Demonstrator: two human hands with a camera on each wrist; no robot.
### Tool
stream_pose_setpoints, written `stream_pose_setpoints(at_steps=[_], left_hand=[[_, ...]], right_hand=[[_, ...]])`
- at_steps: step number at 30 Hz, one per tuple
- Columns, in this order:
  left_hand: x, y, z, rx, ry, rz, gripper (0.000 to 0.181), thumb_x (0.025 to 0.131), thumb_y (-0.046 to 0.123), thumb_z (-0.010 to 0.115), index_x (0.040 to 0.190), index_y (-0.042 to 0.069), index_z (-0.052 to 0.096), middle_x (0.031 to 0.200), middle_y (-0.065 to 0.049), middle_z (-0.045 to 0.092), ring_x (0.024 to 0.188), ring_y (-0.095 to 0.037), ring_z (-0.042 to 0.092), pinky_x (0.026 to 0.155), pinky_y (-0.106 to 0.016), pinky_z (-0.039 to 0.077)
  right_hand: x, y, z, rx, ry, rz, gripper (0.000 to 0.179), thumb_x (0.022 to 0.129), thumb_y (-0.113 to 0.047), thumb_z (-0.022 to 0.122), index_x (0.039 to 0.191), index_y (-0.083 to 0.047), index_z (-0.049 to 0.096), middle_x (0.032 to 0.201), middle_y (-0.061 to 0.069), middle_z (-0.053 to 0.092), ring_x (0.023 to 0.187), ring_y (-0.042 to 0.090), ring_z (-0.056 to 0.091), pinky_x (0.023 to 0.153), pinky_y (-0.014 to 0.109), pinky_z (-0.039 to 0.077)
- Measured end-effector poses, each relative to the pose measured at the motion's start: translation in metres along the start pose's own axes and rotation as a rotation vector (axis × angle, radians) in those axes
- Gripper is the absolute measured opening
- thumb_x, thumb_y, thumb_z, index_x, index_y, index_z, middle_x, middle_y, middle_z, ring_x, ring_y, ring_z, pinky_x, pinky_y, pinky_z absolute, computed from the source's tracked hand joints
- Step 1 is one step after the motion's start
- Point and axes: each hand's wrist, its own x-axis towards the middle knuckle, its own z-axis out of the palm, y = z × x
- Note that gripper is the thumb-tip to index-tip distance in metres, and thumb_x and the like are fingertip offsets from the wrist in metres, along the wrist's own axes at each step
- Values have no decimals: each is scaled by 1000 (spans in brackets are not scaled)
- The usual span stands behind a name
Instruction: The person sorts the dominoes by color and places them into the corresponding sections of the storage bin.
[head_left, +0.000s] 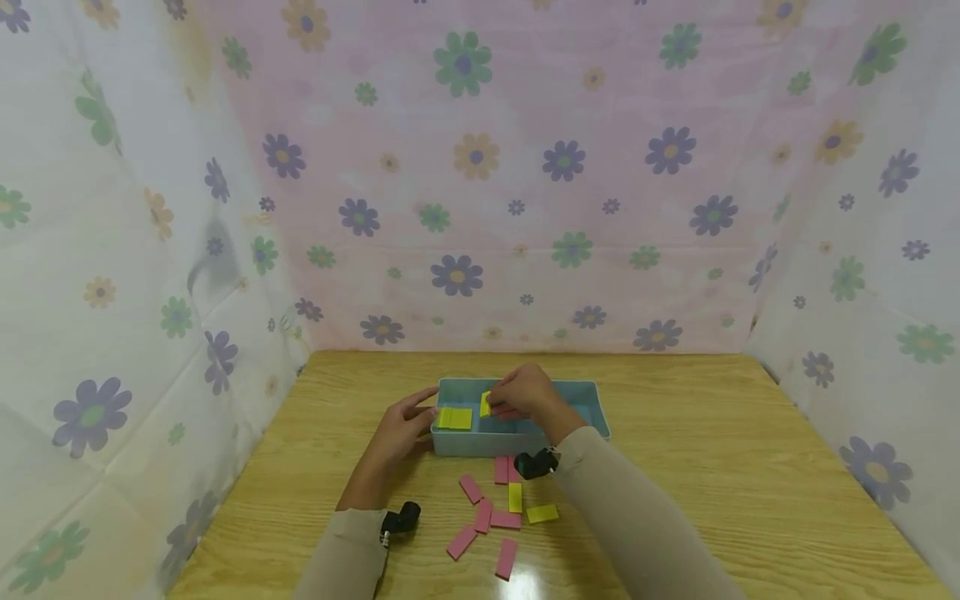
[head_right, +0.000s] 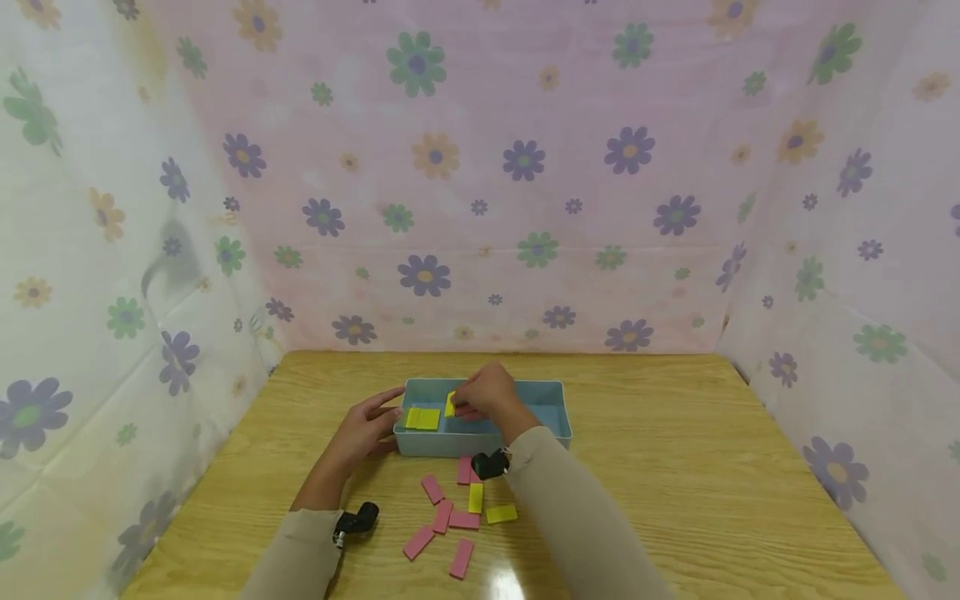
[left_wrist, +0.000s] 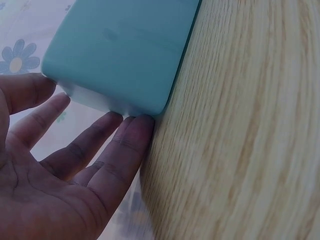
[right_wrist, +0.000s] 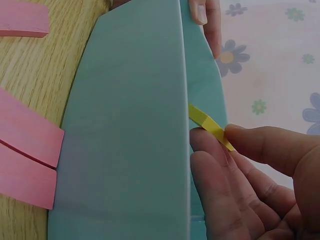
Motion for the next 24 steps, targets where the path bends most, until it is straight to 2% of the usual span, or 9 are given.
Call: stream_pose_setpoints(at_steps=[4,9,15,20,24], left_hand=[[-1,-1,0,-4,-12,-5,48,107,19,58,154,23,52,145,-23,58,129,-40,62,92,-53,60],[0,0,1,0,4,-14,48,106,19,60,152,26,53,144,-19,60,127,-38,64,92,-52,61],[1,0,1,-6,4,-23,47,106,18,60,152,26,54,144,-20,60,127,-38,64,92,-52,60],[1,0,1,-9,8,-29,47,106,18,60,152,27,54,145,-19,60,128,-38,64,93,-52,60],[0,1,1,-14,7,-15,47,106,18,60,152,26,54,145,-20,59,127,-38,64,91,-52,61]], right_hand=[[1,0,1,-7,12,13,9,88,-3,79,95,2,79,87,16,79,88,35,78,77,44,65],[0,0,3,-6,20,11,10,87,-1,79,96,3,79,85,15,79,83,32,78,74,43,65],[-1,-1,4,-25,29,1,14,88,0,78,101,7,78,89,19,79,82,30,79,74,43,65],[-1,0,4,-32,43,8,12,89,0,78,99,6,78,89,18,79,85,31,79,76,43,65],[0,0,4,-35,41,5,15,89,-1,78,102,6,78,90,18,79,86,31,79,77,43,65]])
